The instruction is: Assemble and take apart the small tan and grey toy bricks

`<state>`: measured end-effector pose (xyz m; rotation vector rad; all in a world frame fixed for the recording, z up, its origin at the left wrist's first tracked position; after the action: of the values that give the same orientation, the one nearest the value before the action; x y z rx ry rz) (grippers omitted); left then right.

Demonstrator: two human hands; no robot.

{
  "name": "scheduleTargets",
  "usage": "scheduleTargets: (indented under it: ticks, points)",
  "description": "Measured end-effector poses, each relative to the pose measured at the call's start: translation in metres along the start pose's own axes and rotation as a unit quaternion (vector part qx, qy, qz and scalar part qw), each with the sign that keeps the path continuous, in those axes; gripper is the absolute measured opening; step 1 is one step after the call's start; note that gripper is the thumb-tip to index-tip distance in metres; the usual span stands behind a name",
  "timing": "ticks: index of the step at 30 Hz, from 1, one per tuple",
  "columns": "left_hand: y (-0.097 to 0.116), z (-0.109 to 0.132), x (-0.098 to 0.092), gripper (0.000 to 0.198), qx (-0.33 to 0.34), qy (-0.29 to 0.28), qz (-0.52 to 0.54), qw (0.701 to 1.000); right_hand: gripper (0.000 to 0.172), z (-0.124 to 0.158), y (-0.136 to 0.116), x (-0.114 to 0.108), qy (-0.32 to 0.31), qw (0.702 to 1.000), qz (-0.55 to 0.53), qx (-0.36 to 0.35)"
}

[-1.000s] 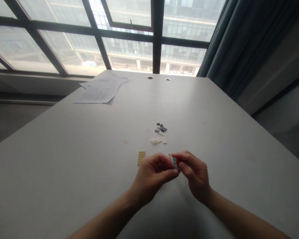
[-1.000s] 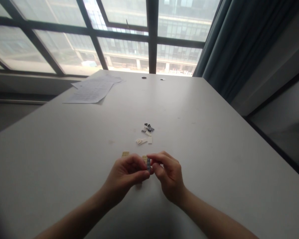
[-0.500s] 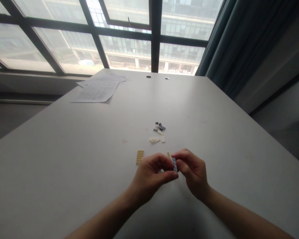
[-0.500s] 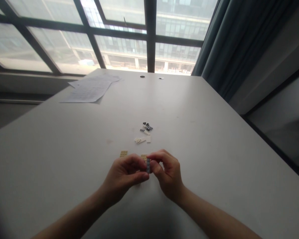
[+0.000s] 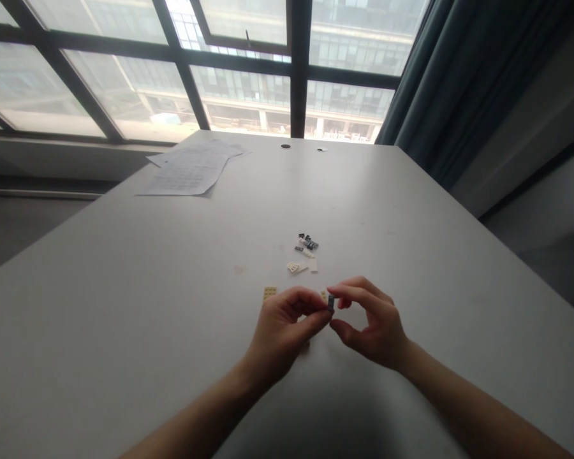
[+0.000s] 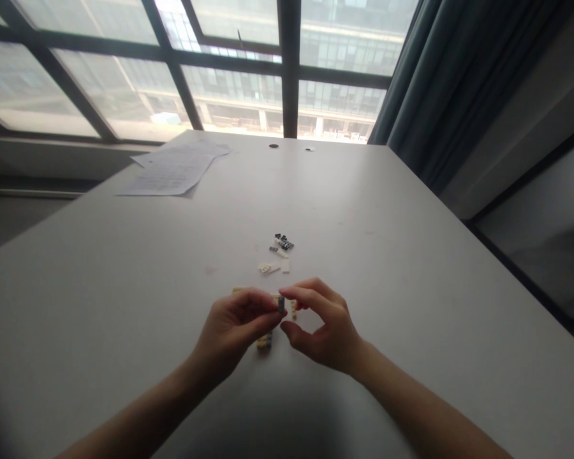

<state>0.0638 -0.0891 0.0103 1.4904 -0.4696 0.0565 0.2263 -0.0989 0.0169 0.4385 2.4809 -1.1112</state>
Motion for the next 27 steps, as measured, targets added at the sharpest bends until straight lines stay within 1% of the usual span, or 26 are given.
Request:
scheduleTargets:
  ticks: [3, 6, 8, 9, 10, 11, 12, 13, 14, 16, 17, 18, 20, 22, 27]
  points:
    - [-0.002, -0.001, -0.001, 0.012, 0.009, 0.003, -0.024, 1.0, 0.042, -0.001, -0.002, -0.001, 0.012, 0.999, 0.041, -0.025]
    - [-0.003, -0.002, -0.002, 0.012, 0.013, -0.009, -0.052, 0.998, 0.033, -0.003, -0.002, 0.0, -0.006, 0.997, 0.061, -0.041]
    - [-0.001, -0.002, -0.004, 0.01, 0.046, -0.016, -0.112, 0.993, 0.03, -0.005, 0.002, -0.003, -0.011, 0.997, 0.07, -0.036]
    - [0.002, -0.002, -0.005, 0.009, 0.08, -0.015, -0.161, 0.984, 0.03, -0.007, 0.006, -0.006, -0.007, 0.997, 0.078, -0.023]
    - [0.004, -0.003, -0.006, 0.008, 0.123, -0.014, -0.223, 0.967, 0.029, -0.008, 0.012, -0.009, -0.004, 0.996, 0.088, -0.002]
    - [0.006, -0.002, -0.007, 0.007, 0.17, -0.016, -0.292, 0.941, 0.029, -0.01, 0.018, -0.013, -0.006, 0.994, 0.102, 0.027]
    - [0.007, -0.002, -0.007, 0.007, 0.211, -0.025, -0.362, 0.908, 0.029, -0.011, 0.026, -0.016, -0.016, 0.991, 0.115, 0.064]
    - [0.006, -0.001, -0.006, 0.009, 0.242, -0.045, -0.428, 0.87, 0.029, -0.011, 0.034, -0.018, -0.042, 0.986, 0.126, 0.1]
    - [0.004, -0.001, -0.005, 0.011, 0.26, -0.073, -0.484, 0.832, 0.028, -0.011, 0.042, -0.018, -0.079, 0.979, 0.134, 0.133]
    - [-0.003, 0.001, -0.003, 0.019, 0.268, -0.129, -0.567, 0.768, 0.028, -0.008, 0.054, -0.016, -0.161, 0.961, 0.143, 0.174]
    - [-0.006, 0.001, -0.003, 0.023, 0.264, -0.15, -0.594, 0.745, 0.028, -0.007, 0.057, -0.013, -0.196, 0.952, 0.148, 0.181]
    - [-0.009, 0.002, -0.002, 0.026, 0.26, -0.164, -0.614, 0.727, 0.028, -0.005, 0.059, -0.011, -0.223, 0.945, 0.153, 0.181]
    - [-0.013, 0.003, -0.001, 0.031, 0.253, -0.175, -0.64, 0.704, 0.029, -0.002, 0.059, -0.006, -0.25, 0.938, 0.166, 0.175]
    - [-0.015, 0.003, -0.001, 0.034, 0.246, -0.186, -0.653, 0.691, 0.029, -0.001, 0.056, -0.002, -0.253, 0.937, 0.172, 0.171]
    - [-0.017, 0.002, 0.001, 0.039, 0.231, -0.209, -0.661, 0.683, 0.03, -0.001, 0.055, 0.0, -0.249, 0.938, 0.174, 0.164]
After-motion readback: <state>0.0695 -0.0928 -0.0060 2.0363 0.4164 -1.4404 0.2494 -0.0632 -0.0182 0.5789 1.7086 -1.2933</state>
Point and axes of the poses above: each hand's wrist, its own z-axis away from the middle knuckle, its own x-axis out of the palm, y = z × x, the point moved 3 cm from there along -z, towards the middle knuckle, and after that the axes turned 8 degrees about z, right-handed, at the moved point
